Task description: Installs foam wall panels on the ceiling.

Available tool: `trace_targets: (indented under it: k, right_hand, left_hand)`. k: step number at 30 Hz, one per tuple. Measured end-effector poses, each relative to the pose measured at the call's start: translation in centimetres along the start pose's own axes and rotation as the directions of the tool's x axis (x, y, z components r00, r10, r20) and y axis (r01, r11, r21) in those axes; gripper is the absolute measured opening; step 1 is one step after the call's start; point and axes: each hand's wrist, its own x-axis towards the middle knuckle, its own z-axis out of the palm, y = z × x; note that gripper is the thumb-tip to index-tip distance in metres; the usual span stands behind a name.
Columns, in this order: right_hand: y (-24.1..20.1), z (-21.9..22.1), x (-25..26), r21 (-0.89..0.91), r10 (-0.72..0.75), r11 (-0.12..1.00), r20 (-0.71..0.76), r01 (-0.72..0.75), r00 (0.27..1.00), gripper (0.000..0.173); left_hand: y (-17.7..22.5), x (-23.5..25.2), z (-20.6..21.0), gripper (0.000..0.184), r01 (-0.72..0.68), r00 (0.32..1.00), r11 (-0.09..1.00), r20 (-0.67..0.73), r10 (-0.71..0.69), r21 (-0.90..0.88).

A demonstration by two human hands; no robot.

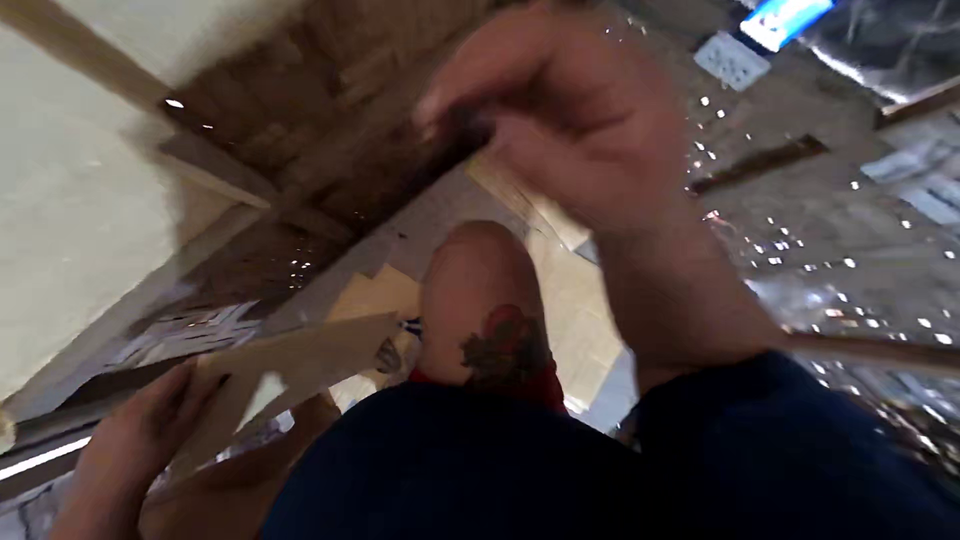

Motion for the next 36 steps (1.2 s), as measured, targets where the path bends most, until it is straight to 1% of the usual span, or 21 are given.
trace_targets:
  k: [1, 2, 3, 4, 5, 6, 7, 8, 10, 12, 13, 14, 16, 18, 20, 23, 25, 29, 31, 33, 36]
  right_hand:
    - [1.6, -2.6, -2.2, -0.023, 0.112, 0.993, -0.066, -0.114, 0.991, 0.021]
    - [3.3, -5.0, -5.2, -0.092, 0.293, 0.949, -0.110, -0.303, 0.950, 0.021]
    - [4.7, -6.8, -8.9, -0.215, 0.526, 0.812, -0.137, -0.543, 0.839, 0.025]
    - [5.9, -8.1, -12.8, -0.360, 0.741, 0.574, -0.152, -0.735, 0.654, 0.029]
    - [7.2, -8.6, -17.1, -0.472, 0.884, 0.323, -0.158, -0.820, 0.439, 0.032]
    - [8.7, -8.4, -21.9, -0.552, 0.957, 0.126, -0.151, -0.824, 0.248, 0.036]
    - [10.0, -7.5, -26.9, -0.616, 0.987, -0.010, -0.132, -0.787, 0.090, 0.044]
    - [11.1, -5.8, -31.3, -0.653, 0.993, -0.093, -0.112, -0.751, -0.025, 0.052]
    - [12.5, -1.0, -37.4, -0.661, 0.986, -0.150, -0.046, -0.735, -0.160, 0.071]
    - [14.1, 4.0, -41.0, -0.644, 0.980, -0.105, 0.061, -0.758, -0.188, 0.085]
    - [15.0, 5.8, -42.1, -0.649, 0.980, -0.050, 0.115, -0.759, -0.163, 0.088]
    - [16.0, 7.1, -42.7, -0.660, 0.982, 0.026, 0.156, -0.751, -0.104, 0.087]
    - [18.4, 8.5, -42.2, -0.681, 0.971, 0.159, 0.237, -0.715, -0.009, 0.080]
    - [20.5, 9.2, -40.4, -0.711, 0.949, 0.235, 0.314, -0.663, -0.001, 0.065]
    - [21.0, 9.6, -37.4, -0.739, 0.935, 0.285, 0.355, -0.610, 0.007, 0.043]
    - [21.0, 8.5, -33.0, -0.755, 0.899, 0.389, 0.437, -0.528, 0.037, 0.038]
    - [21.8, 8.7, -32.8, -0.777, 0.895, 0.405, 0.443, -0.481, 0.038, 0.039]
    - [23.8, 10.1, -35.4, -0.825, 0.900, 0.423, 0.431, -0.374, 0.066, 0.041]
    - [24.6, 10.5, -36.2, -0.836, 0.894, 0.440, 0.443, -0.329, 0.069, 0.042]
    - [25.0, 10.5, -36.5, -0.830, 0.892, 0.437, 0.449, -0.347, 0.048, 0.044]
    - [25.3, 10.1, -37.4, -0.831, 0.897, 0.425, 0.441, -0.359, 0.043, 0.049]
  left_hand:
    - [-0.3, 0.0, 0.5, 0.049, -0.007, 1.000, 1.000, 0.006, 0.007, -0.011]
    - [-0.4, -0.1, 1.0, 0.049, 0.005, 1.000, 0.999, 0.027, -0.004, -0.035]
    - [-0.5, 0.0, 1.6, 0.049, 0.011, 0.999, 0.998, 0.038, -0.008, -0.065]
    - [-0.4, 0.2, 2.3, 0.049, 0.006, 0.999, 0.996, 0.042, -0.002, -0.087]
    - [-0.3, 0.3, 2.7, 0.048, -0.002, 0.998, 0.994, 0.055, 0.008, -0.107]
    - [-0.1, 0.6, 2.9, 0.048, -0.010, 0.996, 0.994, 0.084, 0.019, -0.112]
    - [0.2, 1.0, 3.0, 0.048, -0.023, 0.993, 0.994, 0.117, 0.035, -0.103]
    - [0.5, 1.4, 2.9, 0.048, -0.047, 0.989, 0.995, 0.138, 0.059, -0.088]
    - [1.3, 2.0, 2.7, 0.048, -0.067, 0.985, 0.996, 0.158, 0.075, -0.056]
    - [2.0, 2.6, 2.6, 0.050, -0.060, 0.985, 0.997, 0.161, 0.067, -0.048]
    - [2.3, 2.9, 2.7, 0.050, -0.061, 0.985, 0.997, 0.160, 0.067, -0.040]
    - [2.7, 3.0, 2.8, 0.050, -0.067, 0.985, 0.997, 0.160, 0.071, -0.031]
    - [4.0, 3.2, 3.0, 0.047, -0.060, 0.982, 0.998, 0.179, 0.057, 0.011]
    - [5.3, 3.3, 3.2, 0.042, -0.032, 0.973, 0.998, 0.229, 0.018, 0.060]
    - [5.9, 3.2, 3.3, 0.039, -0.006, 0.959, 0.997, 0.283, -0.016, 0.076]
    - [6.2, 3.1, 3.5, 0.036, 0.022, 0.939, 0.996, 0.340, -0.051, 0.087]
    - [6.3, 2.8, 3.0, 0.035, 0.056, 0.928, 0.994, 0.362, -0.086, 0.094]
    - [5.9, 2.4, 2.3, 0.036, 0.110, 0.920, 0.990, 0.367, -0.134, 0.085]
    - [5.8, 2.0, 2.3, 0.039, 0.164, 0.894, 0.981, 0.406, -0.190, 0.099]
    - [5.6, 1.8, 2.4, 0.040, 0.170, 0.877, 0.977, 0.434, -0.208, 0.125]
    - [5.1, 1.9, 2.8, 0.037, 0.143, 0.885, 0.985, 0.433, -0.171, 0.098]
